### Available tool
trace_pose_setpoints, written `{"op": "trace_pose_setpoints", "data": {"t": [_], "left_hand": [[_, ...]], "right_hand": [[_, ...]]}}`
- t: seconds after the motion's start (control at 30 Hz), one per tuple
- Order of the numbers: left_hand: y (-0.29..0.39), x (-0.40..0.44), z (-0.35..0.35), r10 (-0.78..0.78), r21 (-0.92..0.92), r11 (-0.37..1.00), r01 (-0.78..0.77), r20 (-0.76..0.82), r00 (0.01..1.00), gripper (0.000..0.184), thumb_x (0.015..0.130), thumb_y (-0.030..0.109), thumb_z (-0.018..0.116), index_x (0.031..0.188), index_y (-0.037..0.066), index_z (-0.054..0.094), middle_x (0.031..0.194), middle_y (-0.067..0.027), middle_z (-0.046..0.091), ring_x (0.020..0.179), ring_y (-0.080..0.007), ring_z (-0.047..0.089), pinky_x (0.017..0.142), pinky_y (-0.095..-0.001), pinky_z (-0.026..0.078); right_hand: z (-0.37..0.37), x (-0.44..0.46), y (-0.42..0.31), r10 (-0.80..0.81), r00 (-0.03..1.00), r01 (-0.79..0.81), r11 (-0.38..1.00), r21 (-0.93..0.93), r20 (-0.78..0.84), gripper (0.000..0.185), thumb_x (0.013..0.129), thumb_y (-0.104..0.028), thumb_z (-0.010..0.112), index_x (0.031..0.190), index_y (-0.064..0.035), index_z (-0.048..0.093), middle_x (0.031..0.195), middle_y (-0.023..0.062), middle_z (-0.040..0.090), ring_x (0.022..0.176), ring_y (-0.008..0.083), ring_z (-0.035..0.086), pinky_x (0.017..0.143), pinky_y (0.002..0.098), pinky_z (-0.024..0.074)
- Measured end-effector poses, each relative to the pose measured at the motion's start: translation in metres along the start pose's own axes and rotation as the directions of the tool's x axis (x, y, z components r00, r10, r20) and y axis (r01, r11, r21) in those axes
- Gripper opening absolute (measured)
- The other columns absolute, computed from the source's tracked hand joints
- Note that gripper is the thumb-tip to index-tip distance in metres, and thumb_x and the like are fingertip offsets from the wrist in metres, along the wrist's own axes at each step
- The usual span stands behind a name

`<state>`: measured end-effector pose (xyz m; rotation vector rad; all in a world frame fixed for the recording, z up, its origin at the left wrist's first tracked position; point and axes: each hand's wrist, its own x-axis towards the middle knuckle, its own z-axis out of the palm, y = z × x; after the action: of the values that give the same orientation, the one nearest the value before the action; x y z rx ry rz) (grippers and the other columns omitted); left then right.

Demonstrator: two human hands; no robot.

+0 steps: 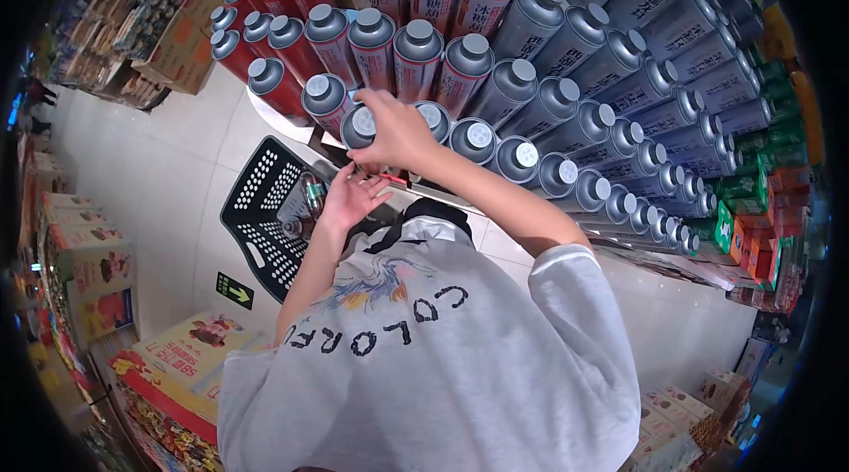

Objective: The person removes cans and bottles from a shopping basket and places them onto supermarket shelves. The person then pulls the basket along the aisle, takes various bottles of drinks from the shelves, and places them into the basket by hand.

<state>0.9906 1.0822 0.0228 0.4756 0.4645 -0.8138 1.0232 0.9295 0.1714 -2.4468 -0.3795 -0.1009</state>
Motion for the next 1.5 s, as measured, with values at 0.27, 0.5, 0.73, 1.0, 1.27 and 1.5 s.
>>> {"op": "trace_pose_setpoints", "data": {"t": [0.27,0.5,0.73,1.0,1.27,1.5], "left_hand": [[0.025,0.027,0.010,0.056,-0.070,0.996,-0.047,0.129,0.990,0.036,0.090,0.034,0.041,0.114,0.007,0.042,0.114,-0.0197,0.047,0.112,-0.0354,0.046,0.097,-0.0499,0.037],[0.037,0.048,0.030,0.042,-0.145,0.989,-0.034,0.055,0.998,0.038,0.090,0.039,0.042,0.111,0.009,0.049,0.112,-0.0093,0.051,0.100,-0.0245,0.051,0.089,-0.0396,0.043],[0.042,0.052,0.047,-0.010,-0.164,0.986,0.002,-0.051,0.999,0.044,0.083,0.045,0.048,0.111,0.012,0.048,0.102,-0.0094,0.055,0.091,-0.0230,0.054,0.082,-0.0382,0.046],[0.036,0.075,0.013,-0.022,-0.136,0.990,0.036,0.100,0.995,0.045,0.085,0.047,0.048,0.115,0.014,0.043,0.107,-0.0124,0.049,0.096,-0.0285,0.051,0.079,-0.0426,0.045],[0.025,0.058,-0.005,-0.006,-0.172,0.985,-0.001,-0.040,0.999,0.030,0.086,0.040,0.049,0.105,0.017,0.048,0.105,-0.0141,0.049,0.096,-0.0304,0.051,0.083,-0.0450,0.046],[0.021,0.046,-0.021,0.103,-0.007,0.995,-0.103,0.006,0.995,0.031,0.089,0.036,0.047,0.111,0.014,0.048,0.114,-0.0107,0.050,0.101,-0.0264,0.054,0.087,-0.0413,0.045]], "right_hand": [[0.024,0.025,0.013,0.020,1.000,-0.021,0.994,-0.108,-0.012,0.076,0.050,-0.030,0.079,0.115,-0.0092,0.045,0.096,0.0178,0.054,0.080,0.0401,0.060,0.069,0.0453,0.0498],[0.036,0.032,0.029,0.068,0.998,-0.068,0.993,-0.092,0.002,0.076,0.051,-0.027,0.079,0.115,-0.0073,0.045,0.101,0.0182,0.052,0.087,0.0390,0.059,0.073,0.0445,0.0495],[0.035,0.045,0.034,0.157,0.987,-0.153,0.976,-0.152,0.017,0.072,0.047,-0.027,0.079,0.110,-0.0087,0.049,0.106,0.0145,0.055,0.098,0.0358,0.054,0.081,0.0421,0.0458],[0.030,0.056,0.024,0.204,0.972,-0.162,0.943,-0.290,0.119,0.070,0.048,-0.019,0.081,0.110,-0.0060,0.049,0.110,0.0145,0.051,0.101,0.0360,0.050,0.084,0.0411,0.0448],[0.038,0.043,0.020,0.058,0.998,-0.046,0.932,-0.359,0.023,0.075,0.050,-0.016,0.081,0.117,-0.0065,0.047,0.122,0.0166,0.045,0.108,0.0365,0.046,0.090,0.0427,0.0412],[0.023,0.030,-0.013,-0.141,0.987,0.102,0.918,-0.383,-0.076,0.066,0.059,-0.013,0.075,0.118,-0.0040,0.047,0.130,0.0209,0.037,0.121,0.0404,0.035,0.099,0.0478,0.0315]]}}
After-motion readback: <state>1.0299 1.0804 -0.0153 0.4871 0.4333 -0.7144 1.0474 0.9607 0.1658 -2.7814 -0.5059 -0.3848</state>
